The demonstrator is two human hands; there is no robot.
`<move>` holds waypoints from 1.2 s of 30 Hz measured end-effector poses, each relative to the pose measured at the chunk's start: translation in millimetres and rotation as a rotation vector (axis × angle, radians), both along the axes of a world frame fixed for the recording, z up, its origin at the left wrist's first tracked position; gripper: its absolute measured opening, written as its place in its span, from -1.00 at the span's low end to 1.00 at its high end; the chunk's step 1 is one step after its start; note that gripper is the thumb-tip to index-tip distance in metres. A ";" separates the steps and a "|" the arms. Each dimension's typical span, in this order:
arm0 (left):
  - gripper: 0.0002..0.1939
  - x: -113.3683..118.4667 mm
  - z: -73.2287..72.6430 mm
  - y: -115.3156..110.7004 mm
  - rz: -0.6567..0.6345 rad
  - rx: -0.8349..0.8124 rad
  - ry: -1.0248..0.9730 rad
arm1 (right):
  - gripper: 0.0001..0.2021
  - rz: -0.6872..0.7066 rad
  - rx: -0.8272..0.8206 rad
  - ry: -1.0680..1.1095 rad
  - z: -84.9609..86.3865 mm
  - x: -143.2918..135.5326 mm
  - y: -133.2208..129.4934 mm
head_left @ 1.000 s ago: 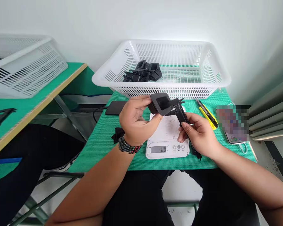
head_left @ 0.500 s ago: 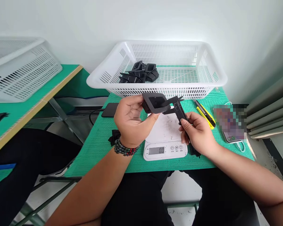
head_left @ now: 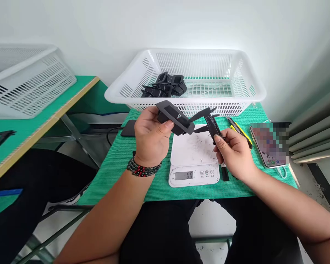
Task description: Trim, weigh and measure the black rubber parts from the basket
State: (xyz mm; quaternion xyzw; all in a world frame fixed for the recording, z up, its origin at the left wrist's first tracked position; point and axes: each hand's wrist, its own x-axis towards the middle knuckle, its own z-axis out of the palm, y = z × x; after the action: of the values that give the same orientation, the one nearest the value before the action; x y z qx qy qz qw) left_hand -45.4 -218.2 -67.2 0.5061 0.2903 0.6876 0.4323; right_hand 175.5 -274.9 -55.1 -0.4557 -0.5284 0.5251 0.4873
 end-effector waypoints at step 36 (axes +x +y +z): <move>-0.58 4.6 1.7 -3.4 -0.063 -0.075 -0.058 | -0.59 0.247 -0.049 -0.079 -1.0 2.4 -7.5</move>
State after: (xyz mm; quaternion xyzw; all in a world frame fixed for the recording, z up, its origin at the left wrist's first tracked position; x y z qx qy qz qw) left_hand -40.8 -221.6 -65.5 0.4783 0.2871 0.6766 0.4806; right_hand 177.9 -282.3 -56.1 -0.4190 -0.5863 0.5756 0.3865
